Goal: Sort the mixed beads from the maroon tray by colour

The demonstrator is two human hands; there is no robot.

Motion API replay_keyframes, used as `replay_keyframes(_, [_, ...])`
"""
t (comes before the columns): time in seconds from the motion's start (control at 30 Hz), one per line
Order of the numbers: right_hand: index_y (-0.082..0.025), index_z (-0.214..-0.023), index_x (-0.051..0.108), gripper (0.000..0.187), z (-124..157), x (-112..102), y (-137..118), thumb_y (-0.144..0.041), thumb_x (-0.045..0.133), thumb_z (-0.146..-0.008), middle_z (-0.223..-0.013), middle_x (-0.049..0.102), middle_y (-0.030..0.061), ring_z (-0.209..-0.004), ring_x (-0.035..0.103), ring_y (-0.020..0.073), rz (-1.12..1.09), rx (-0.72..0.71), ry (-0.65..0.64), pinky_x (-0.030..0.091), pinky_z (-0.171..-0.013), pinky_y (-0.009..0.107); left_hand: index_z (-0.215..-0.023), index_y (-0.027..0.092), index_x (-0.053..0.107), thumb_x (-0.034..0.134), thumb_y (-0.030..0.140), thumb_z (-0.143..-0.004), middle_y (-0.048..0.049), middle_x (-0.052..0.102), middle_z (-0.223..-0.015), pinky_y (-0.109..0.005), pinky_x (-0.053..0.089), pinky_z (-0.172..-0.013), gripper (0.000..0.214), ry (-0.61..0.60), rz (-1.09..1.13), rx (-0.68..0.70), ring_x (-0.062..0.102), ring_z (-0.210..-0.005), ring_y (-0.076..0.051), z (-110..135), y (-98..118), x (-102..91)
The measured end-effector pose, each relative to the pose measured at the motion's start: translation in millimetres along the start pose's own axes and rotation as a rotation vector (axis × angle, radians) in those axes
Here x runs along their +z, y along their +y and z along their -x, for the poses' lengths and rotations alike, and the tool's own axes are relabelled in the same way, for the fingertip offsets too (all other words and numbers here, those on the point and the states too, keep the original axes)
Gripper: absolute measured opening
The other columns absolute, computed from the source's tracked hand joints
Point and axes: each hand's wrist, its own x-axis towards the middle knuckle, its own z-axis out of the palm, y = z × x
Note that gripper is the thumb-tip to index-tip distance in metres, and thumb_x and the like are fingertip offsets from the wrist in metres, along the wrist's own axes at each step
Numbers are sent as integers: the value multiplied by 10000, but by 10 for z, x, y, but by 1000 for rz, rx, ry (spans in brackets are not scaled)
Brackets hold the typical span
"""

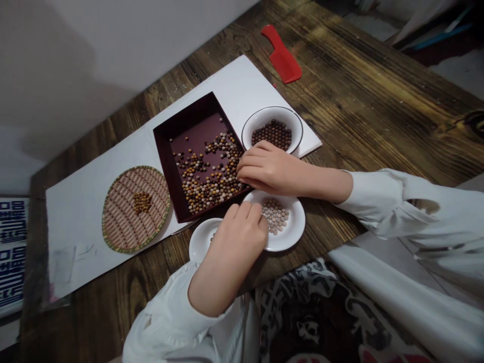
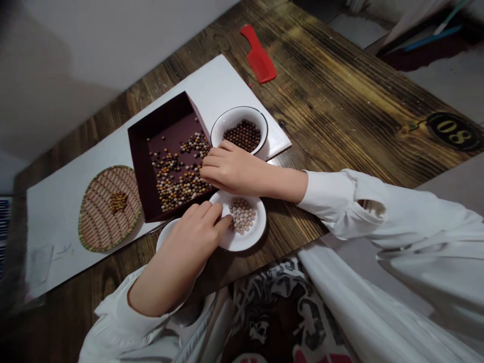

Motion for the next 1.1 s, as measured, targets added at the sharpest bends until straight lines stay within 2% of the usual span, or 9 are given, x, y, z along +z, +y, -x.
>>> replay_keyframes(0.3, [-165,-955,585,319,14,15,9,-254,290,-1040,-959,666,65,-935,547,190,13,-29,70,321,-800,370,-877,128,690,535,116,-913,-78,582,-785,-330,355,-634,159,57,-22,-3,530,-747,-229,23,-41,33])
replay_keyframes(0.57, [-157,-957,593,310,12,12,6,-244,305,-1035,-967,665,72,-936,540,192,15,-18,52,315,-805,374,-925,128,684,533,111,-916,-81,593,-829,-335,366,-651,152,-7,10,22,546,-781,-232,14,-1,-25])
replay_keyframes(0.73, [-159,-964,593,313,8,6,4,-245,301,-1036,-975,664,70,-939,541,188,13,-10,31,313,-815,375,-911,152,692,555,124,-914,-63,589,-795,-324,352,-625,139,-8,51,73,535,-749,-220,11,44,-36])
replay_keyframes(1.1, [-161,-952,598,336,9,9,4,-246,286,-1040,-951,670,64,-914,539,185,25,-24,70,322,-802,368,-892,176,700,534,116,-925,-54,581,-769,-311,329,-606,179,-49,123,128,517,-724,-201,29,81,-67])
